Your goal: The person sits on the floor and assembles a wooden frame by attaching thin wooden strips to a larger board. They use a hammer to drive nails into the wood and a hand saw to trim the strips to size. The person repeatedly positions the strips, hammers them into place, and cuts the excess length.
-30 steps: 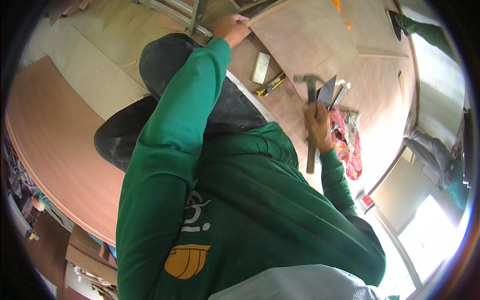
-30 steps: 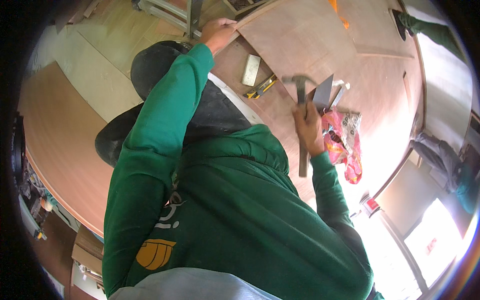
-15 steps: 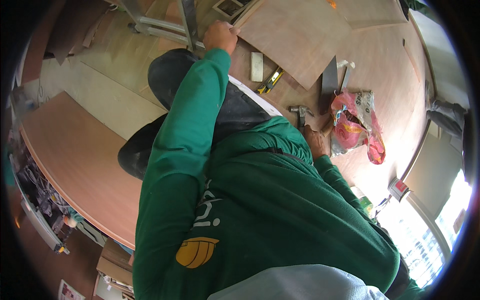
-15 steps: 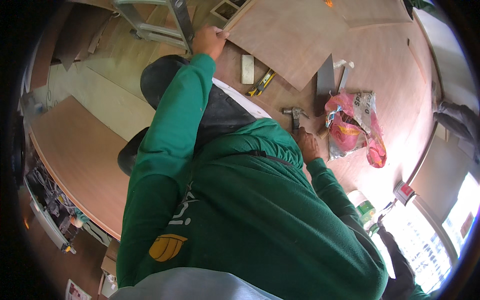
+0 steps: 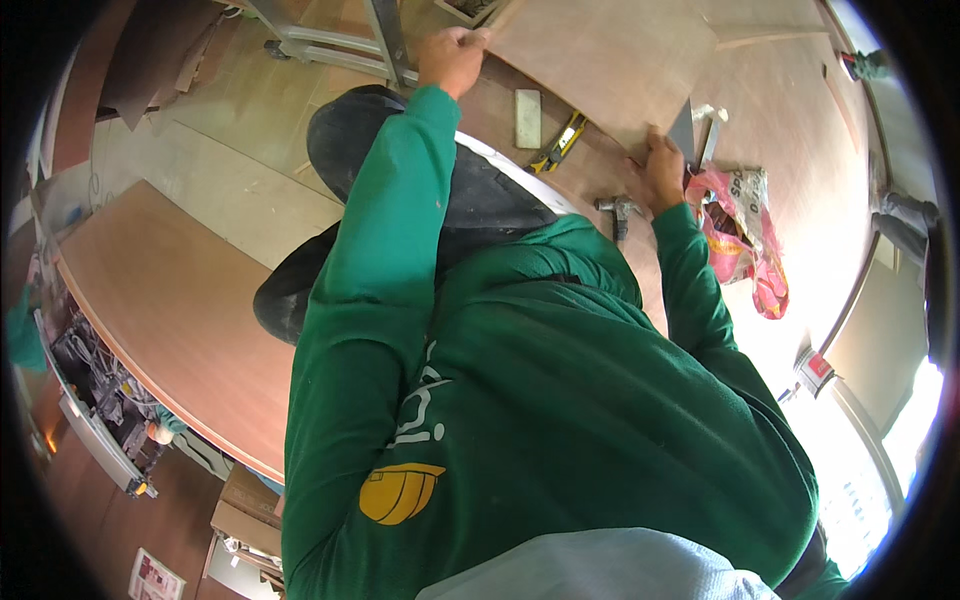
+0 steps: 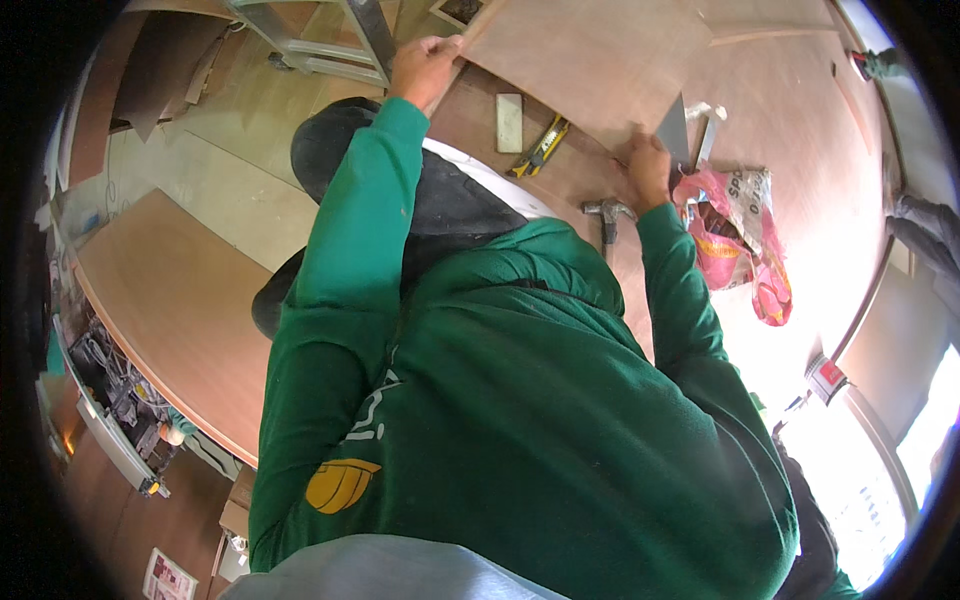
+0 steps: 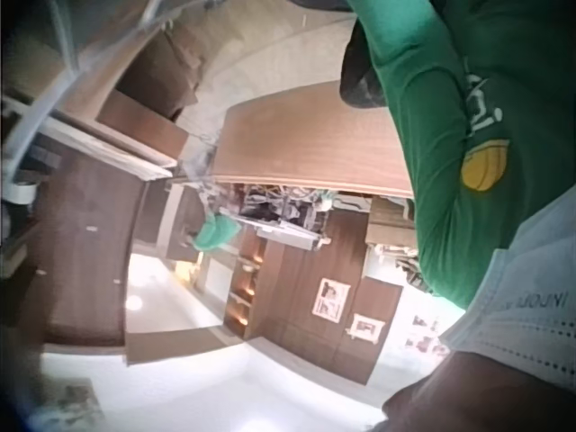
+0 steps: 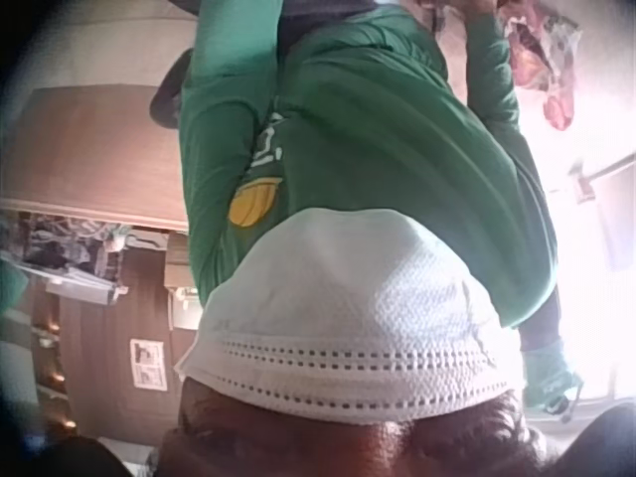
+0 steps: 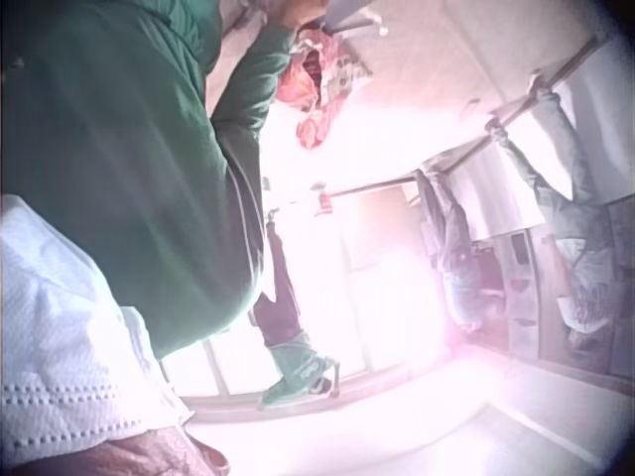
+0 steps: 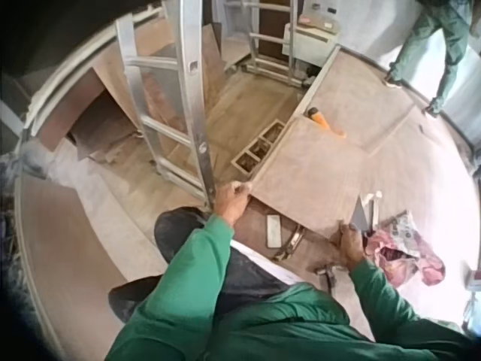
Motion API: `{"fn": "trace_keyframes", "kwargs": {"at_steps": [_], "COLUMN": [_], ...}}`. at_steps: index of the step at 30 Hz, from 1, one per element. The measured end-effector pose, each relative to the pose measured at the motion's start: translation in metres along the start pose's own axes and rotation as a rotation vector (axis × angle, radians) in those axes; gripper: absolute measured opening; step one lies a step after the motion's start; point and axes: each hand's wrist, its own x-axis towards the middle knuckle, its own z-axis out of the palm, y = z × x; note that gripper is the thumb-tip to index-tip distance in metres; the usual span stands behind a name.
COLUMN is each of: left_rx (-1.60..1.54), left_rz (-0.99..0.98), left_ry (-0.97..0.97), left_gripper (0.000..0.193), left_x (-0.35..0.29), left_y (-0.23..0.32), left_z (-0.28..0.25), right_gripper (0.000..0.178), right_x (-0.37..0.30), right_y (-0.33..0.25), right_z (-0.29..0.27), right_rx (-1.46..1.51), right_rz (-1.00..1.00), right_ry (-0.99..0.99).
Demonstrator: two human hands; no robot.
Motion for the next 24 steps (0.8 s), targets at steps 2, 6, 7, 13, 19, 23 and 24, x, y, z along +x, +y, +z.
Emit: {"fn": "trace_keyframes", "kwargs": {"at_steps": [2, 6, 7, 13, 19, 23, 24], "left_rx": [-0.339, -0.989, -1.126, -1.336, -1.325, -1.273, -1.276], "left_rz": [-0.065, -0.077, -0.126, -0.188, -0.175, -0.137, -0.14], "left_ry": [-0.143, -0.357, -0.425, -0.602, -0.615, -0.617, -0.62], "left_gripper": [0.033, 0.033, 0.032, 0.031, 0.034, 0.031, 0.031], "left_x": [-0.008, -0.057, -0.062, -0.067, -0.077, -0.078, -0.078], "left_y": [0.007, 0.051, 0.061, 0.094, 0.122, 0.139, 0.141], "left_z": [0.003, 0.012, 0.01, 0.024, 0.028, 0.026, 0.026], "right_gripper": [0.029, 0.029, 0.029, 0.031, 0.032, 0.038, 0.039], "right_x": [0.032, -0.002, 0.002, 0.015, 0.011, 0.008, 0.012], "right_y": [0.01, -0.04, -0.042, -0.064, -0.074, -0.076, -0.073], "right_z": [-0.033, -0.043, -0.056, -0.104, -0.106, -0.108, -0.112], "right_rx": [-0.084, 0.021, 0.018, -0.075, -0.097, -0.067, -0.065], "right_rz": [-0.155, -0.017, -0.001, 0.086, 0.162, 0.176, 0.176], "right_ry": [0.048, 0.093, 0.088, 0.034, 0.032, 0.01, 0.009]}}
